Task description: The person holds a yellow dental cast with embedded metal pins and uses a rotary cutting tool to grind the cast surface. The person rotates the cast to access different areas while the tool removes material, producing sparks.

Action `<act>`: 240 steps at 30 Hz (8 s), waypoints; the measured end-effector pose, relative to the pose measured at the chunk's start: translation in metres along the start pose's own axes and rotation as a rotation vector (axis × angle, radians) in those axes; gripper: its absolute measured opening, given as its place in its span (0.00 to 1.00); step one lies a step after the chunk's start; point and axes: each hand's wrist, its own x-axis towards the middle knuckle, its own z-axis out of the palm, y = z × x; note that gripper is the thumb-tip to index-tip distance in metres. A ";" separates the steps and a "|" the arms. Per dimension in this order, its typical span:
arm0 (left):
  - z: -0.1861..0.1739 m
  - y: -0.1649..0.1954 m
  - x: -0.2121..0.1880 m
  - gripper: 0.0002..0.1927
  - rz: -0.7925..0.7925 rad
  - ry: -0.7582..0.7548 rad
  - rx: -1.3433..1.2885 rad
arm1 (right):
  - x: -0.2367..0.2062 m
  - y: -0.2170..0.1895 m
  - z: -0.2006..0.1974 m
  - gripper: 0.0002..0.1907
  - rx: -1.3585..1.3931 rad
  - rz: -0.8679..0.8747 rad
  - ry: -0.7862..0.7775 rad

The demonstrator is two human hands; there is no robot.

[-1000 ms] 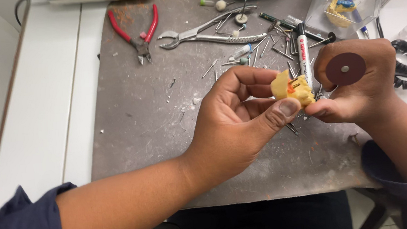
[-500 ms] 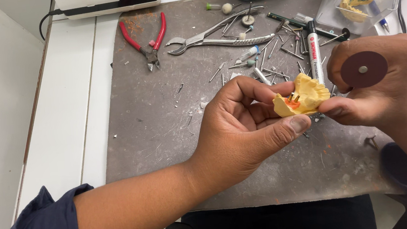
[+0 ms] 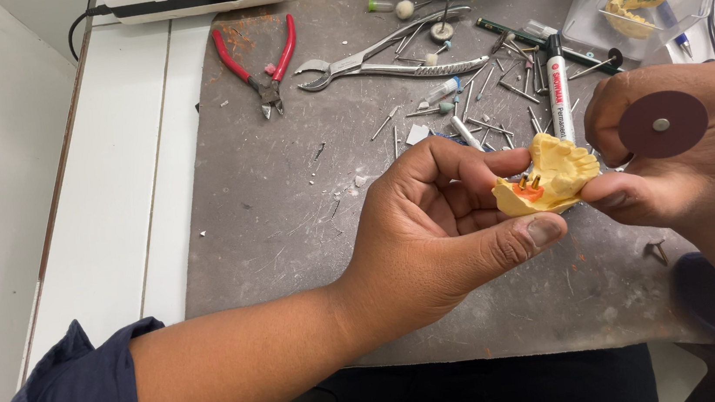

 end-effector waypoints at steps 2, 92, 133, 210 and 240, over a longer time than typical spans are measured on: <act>0.000 0.000 0.000 0.15 0.002 -0.004 0.020 | 0.000 0.001 0.000 0.34 -0.002 0.002 -0.002; -0.003 0.006 0.008 0.22 0.023 -0.009 0.027 | 0.010 -0.011 0.010 0.36 -0.029 -0.057 -0.121; -0.001 0.006 0.009 0.21 -0.002 0.023 0.085 | 0.006 -0.005 0.010 0.39 -0.032 -0.046 -0.115; 0.001 0.002 0.007 0.20 0.019 0.026 0.034 | 0.011 -0.005 0.010 0.39 -0.059 -0.117 -0.106; 0.002 0.009 0.007 0.20 0.012 0.019 0.182 | 0.011 -0.007 0.009 0.37 -0.034 -0.127 -0.127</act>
